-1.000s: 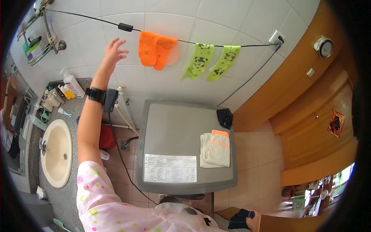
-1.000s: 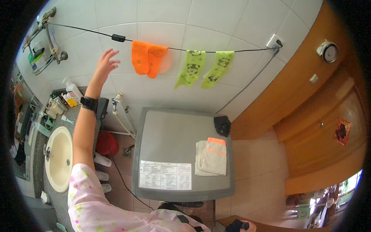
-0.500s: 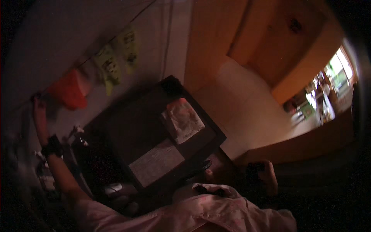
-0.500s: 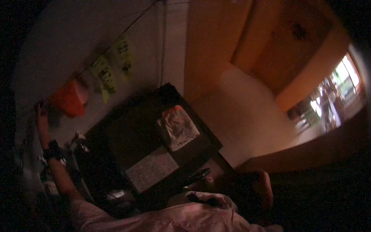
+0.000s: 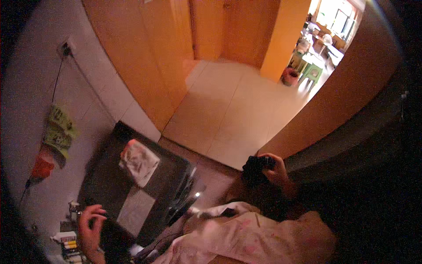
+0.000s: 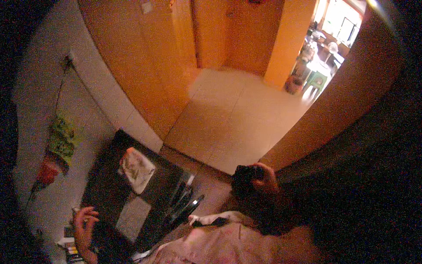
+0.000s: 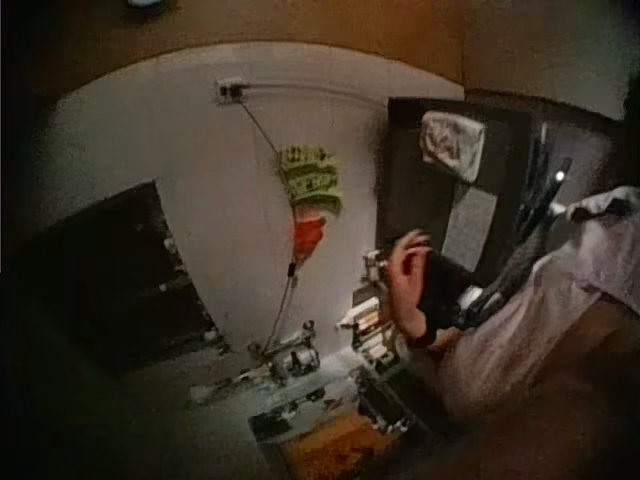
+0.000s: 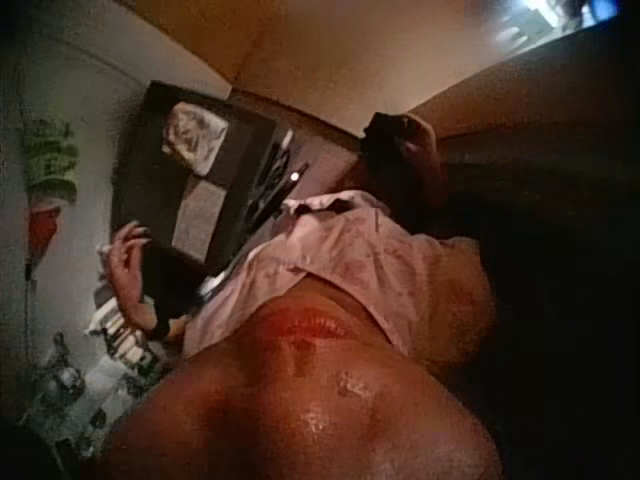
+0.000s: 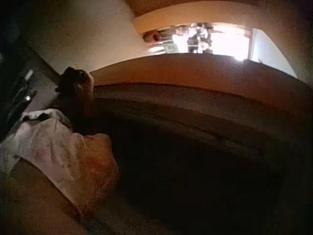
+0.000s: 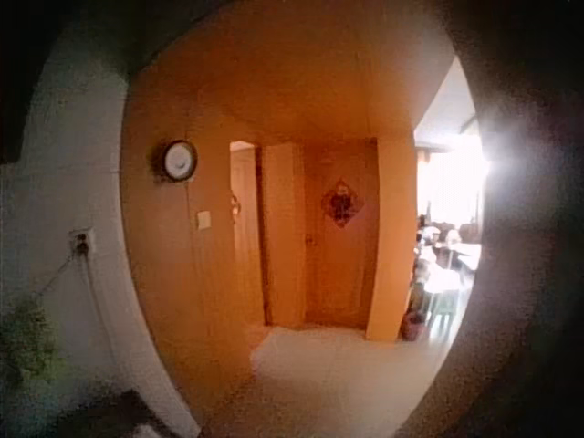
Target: The person wipes a white bathroom door and frame with a cloth, washes the cloth in the sink, then carries the cloth to a living area where they wipe the surface and edges of a large wooden wardrobe.
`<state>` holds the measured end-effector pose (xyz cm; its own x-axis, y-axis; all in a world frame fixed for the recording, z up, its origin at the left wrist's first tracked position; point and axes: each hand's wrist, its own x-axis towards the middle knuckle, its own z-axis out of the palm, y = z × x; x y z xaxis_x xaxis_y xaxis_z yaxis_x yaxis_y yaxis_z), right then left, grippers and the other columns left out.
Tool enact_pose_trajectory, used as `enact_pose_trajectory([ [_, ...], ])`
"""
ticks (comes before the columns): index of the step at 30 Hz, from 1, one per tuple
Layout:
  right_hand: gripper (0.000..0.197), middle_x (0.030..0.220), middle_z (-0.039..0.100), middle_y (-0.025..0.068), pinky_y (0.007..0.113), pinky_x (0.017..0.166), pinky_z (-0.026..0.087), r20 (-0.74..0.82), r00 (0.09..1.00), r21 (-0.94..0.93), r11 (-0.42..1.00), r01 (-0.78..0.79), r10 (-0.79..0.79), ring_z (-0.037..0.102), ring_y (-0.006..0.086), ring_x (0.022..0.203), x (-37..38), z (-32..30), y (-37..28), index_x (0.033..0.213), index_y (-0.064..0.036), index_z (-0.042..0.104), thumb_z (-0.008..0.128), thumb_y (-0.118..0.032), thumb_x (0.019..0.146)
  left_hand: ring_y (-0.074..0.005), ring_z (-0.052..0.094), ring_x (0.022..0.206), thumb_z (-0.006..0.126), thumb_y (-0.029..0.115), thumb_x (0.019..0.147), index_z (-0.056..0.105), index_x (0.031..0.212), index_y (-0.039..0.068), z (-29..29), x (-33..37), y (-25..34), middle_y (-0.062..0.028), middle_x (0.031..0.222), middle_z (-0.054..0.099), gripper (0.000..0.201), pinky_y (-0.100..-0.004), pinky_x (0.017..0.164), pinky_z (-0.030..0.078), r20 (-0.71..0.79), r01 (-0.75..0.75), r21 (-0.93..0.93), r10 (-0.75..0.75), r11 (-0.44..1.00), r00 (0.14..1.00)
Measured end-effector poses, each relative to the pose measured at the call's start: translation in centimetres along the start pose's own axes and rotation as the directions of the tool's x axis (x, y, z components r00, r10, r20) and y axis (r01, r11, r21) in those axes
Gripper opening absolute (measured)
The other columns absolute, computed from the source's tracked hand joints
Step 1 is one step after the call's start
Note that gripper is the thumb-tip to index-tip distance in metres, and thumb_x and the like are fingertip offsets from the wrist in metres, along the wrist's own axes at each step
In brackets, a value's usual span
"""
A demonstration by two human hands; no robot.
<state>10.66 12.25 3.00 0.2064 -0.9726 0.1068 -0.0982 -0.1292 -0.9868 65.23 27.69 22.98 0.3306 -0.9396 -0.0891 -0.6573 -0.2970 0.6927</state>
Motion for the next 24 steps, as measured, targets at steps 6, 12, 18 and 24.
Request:
enact_pose_trajectory([
  [6, 0.043, 0.104, 0.064, 0.0065, 0.033, 0.089, 0.047, -0.123, 0.991, 0.079, 0.996, -0.049, 0.059, 0.059, 0.0167, 0.096, -0.9, -7.9, 0.3, 0.112, -0.0014, 0.057, 0.068, -0.006, 0.071, -0.0216, 0.062, 0.095, 0.065, 0.005, 0.081, 0.059, 0.113, 0.002, 19.7, 6.4, 12.3, -0.0122, 0.100, 0.065, 0.033, -0.0329, 0.086, 0.047, 0.515, -0.390, -0.216, 0.444, 0.895, 0.733],
  [12, 0.043, 0.105, 0.063, 0.0066, 0.034, 0.094, 0.045, -0.068, 0.953, 0.551, 0.807, -0.212, 0.297, 0.059, 0.0183, 0.099, 1.2, -8.6, -5.8, 0.111, -0.0028, 0.056, 0.067, -0.002, 0.070, -0.0238, 0.042, 0.125, 0.066, 0.034, 0.087, 0.036, 0.137, 0.003, 44.0, 8.6, 16.4, -0.0131, 0.136, 0.044, 0.066, -0.0401, 0.101, 0.037, 0.528, -0.268, -0.517, 0.550, 0.813, 0.647],
  [18, 0.038, 0.107, 0.062, 0.0079, 0.034, 0.094, 0.044, -0.164, 0.966, 0.304, 0.941, -0.145, 0.202, 0.057, 0.0185, 0.102, 3.0, -11.2, -2.9, 0.110, -0.0022, 0.056, 0.064, -0.003, 0.073, -0.0156, 0.052, 0.112, 0.072, 0.021, 0.082, 0.048, 0.127, 0.001, 50.8, 12.4, 23.1, -0.0075, 0.121, 0.057, 0.054, -0.0330, 0.097, 0.041, 0.725, 0.157, -0.659, 0.566, 0.735, 0.393],
  [24, 0.040, 0.117, 0.057, 0.0109, 0.034, 0.099, 0.039, -0.122, 0.871, 0.902, 0.420, -0.103, 0.476, 0.053, 0.0201, 0.109, 6.7, -14.0, 3.6, 0.116, -0.0007, 0.052, 0.062, -0.012, 0.078, -0.0154, 0.057, 0.104, 0.071, 0.008, 0.079, 0.056, 0.118, 0.003, 50.8, 18.4, 27.5, -0.0059, 0.109, 0.062, 0.043, -0.0317, 0.093, 0.045, 0.694, 0.069, -0.644, 0.543, 0.762, 0.473],
])
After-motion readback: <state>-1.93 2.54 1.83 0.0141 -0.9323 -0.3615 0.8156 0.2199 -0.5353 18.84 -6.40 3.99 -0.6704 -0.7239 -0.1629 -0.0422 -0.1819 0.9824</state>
